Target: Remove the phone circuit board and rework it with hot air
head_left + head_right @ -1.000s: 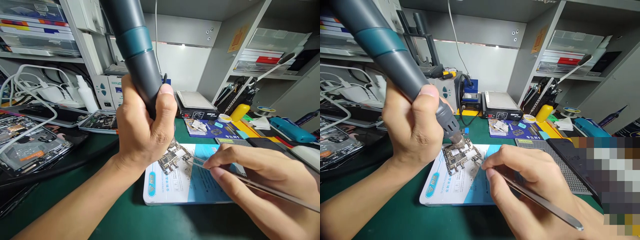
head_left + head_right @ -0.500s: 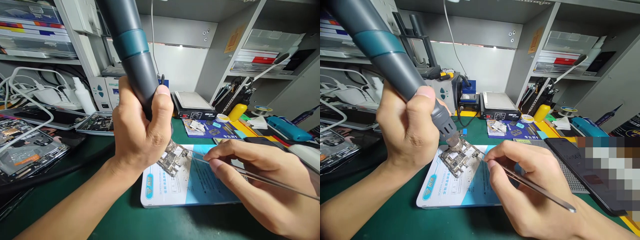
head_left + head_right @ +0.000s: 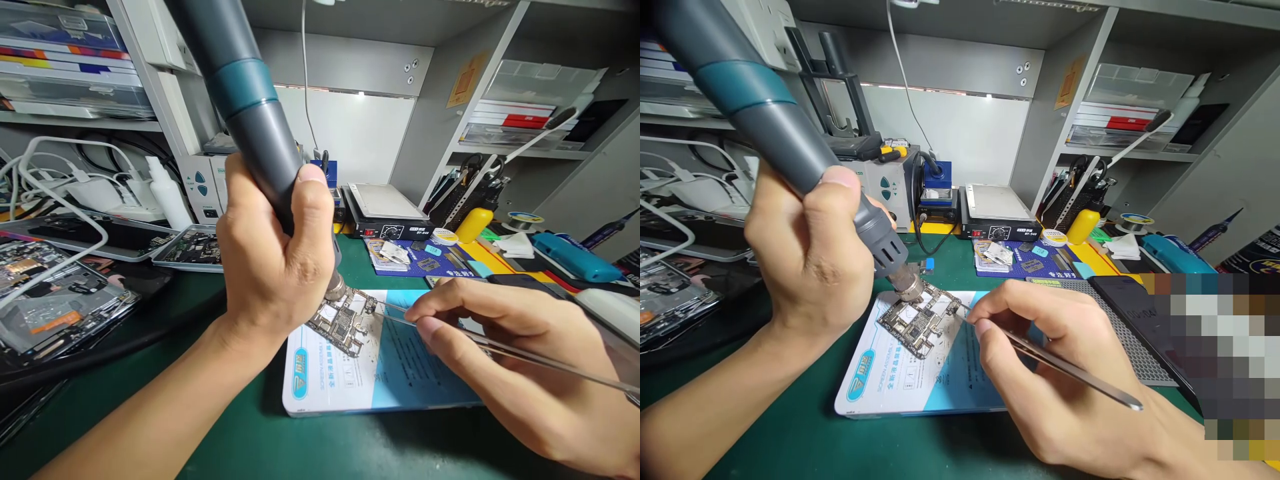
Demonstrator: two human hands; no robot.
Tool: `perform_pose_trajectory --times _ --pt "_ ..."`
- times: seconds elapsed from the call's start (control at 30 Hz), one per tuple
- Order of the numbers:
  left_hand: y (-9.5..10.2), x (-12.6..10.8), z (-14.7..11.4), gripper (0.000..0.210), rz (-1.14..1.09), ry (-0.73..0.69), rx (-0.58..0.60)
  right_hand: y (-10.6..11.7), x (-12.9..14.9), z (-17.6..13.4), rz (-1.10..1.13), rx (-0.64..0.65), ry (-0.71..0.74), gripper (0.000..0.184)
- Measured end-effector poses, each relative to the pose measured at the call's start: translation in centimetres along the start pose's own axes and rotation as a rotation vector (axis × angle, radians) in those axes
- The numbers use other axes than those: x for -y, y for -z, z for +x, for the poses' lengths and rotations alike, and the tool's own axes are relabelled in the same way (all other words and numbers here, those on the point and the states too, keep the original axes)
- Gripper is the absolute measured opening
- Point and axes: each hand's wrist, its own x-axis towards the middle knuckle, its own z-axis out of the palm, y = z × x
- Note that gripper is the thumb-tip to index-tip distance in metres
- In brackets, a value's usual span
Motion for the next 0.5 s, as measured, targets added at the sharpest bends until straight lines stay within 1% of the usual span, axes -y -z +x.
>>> perform_pose_trajectory --times 0.1,0.23,0.4,0.5 --pt "0.05 0.02 0.05 0.019 0.038 0.017 0.033 -0.01 0.01 -0.01 -0.010 0.002 -0.002 0.015" --pt "0.13 0.05 -0.02 0.023 -0.030 0.028 0.052 -0.07 -0.01 -0.01 -0.020 0.005 0.002 0.016" --pt "0.31 -0.17 -0.26 0.024 -0.081 0.145 0.136 -0.16 -0.08 0.02 -0.044 -0.014 -0.009 0.017" --pt "0.35 -0.35 -0.34 0.024 -0.071 0.166 0.141 -0.13 0.02 0.42 -0.067 -0.001 0.004 0.016"
